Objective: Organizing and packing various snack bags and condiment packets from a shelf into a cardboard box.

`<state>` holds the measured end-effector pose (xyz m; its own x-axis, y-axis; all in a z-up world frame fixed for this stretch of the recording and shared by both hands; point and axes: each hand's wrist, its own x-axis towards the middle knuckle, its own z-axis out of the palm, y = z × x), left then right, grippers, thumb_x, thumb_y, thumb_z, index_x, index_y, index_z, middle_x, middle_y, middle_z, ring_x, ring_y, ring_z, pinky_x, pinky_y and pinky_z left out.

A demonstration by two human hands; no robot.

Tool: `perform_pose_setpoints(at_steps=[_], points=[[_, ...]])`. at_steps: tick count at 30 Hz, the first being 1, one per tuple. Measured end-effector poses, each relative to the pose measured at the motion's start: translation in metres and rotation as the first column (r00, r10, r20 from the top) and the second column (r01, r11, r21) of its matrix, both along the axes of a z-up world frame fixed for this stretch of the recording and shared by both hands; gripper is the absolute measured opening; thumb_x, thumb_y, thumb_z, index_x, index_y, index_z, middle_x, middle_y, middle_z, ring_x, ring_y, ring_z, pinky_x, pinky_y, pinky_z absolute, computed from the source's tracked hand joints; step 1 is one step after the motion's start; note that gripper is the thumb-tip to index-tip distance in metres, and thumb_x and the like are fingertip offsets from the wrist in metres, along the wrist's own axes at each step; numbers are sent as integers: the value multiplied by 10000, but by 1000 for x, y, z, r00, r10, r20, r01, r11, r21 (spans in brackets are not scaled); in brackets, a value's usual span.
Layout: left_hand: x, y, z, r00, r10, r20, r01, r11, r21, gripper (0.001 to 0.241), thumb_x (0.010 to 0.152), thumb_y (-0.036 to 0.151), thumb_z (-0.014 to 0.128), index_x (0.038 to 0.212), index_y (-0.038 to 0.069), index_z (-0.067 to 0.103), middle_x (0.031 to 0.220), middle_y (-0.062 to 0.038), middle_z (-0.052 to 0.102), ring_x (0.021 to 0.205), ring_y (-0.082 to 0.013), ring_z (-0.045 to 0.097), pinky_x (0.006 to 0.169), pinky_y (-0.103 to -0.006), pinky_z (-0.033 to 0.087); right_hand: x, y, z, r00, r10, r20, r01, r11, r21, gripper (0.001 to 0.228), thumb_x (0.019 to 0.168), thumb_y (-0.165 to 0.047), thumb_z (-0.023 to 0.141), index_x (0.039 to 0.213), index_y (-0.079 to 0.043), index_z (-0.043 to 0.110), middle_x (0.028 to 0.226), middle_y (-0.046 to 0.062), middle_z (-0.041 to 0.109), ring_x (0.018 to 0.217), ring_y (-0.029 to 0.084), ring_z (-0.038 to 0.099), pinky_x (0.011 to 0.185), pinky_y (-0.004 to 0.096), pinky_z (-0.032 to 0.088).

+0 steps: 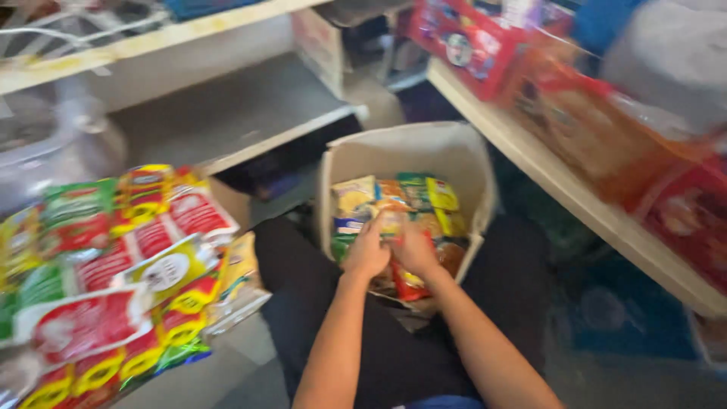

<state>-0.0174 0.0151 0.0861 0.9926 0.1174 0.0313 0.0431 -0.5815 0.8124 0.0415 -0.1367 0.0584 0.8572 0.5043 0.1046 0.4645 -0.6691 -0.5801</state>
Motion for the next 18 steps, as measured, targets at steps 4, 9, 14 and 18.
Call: perform_pose_setpoints(at_steps=[4,9,14,18], points=[[-58,32,74,947,213,239,-210,977,-39,567,843,122,682,1393,95,546,1357,-198,609,1242,-402,584,1015,-469,497,-27,20,43,1000,6,-4,-4,921,389,647,939,-209,680,1486,8,411,1349,221,607,1155,316,664,906,400,570],[-109,98,127,868,338,365,-360,933,-7,411,867,158,700,1265,64,659,1234,-180,679,1148,-397,651,983,-454,521,-49,72,62,966,144,-216,10,811,585,517,1042,-209,591,1504,-26,446,1310,144,639,1127,208,673,951,334,549],[-187,145,180,748,460,478,-555,829,72,391,869,153,724,1244,58,672,1251,-171,675,1181,-391,627,1009,-473,495,-90,141,140,937,299,-180,-133,783,608,483,981,-194,630,1429,-46,527,1229,113,669,1031,143,660,859,288,539],[-234,196,166,532,603,594,-817,549,176,409,847,155,751,1233,57,657,1334,-248,605,1276,-444,551,1072,-537,454,-87,184,153,879,446,-168,-207,675,709,435,1001,-178,662,1396,-25,563,1253,113,675,1105,136,646,943,271,524]])
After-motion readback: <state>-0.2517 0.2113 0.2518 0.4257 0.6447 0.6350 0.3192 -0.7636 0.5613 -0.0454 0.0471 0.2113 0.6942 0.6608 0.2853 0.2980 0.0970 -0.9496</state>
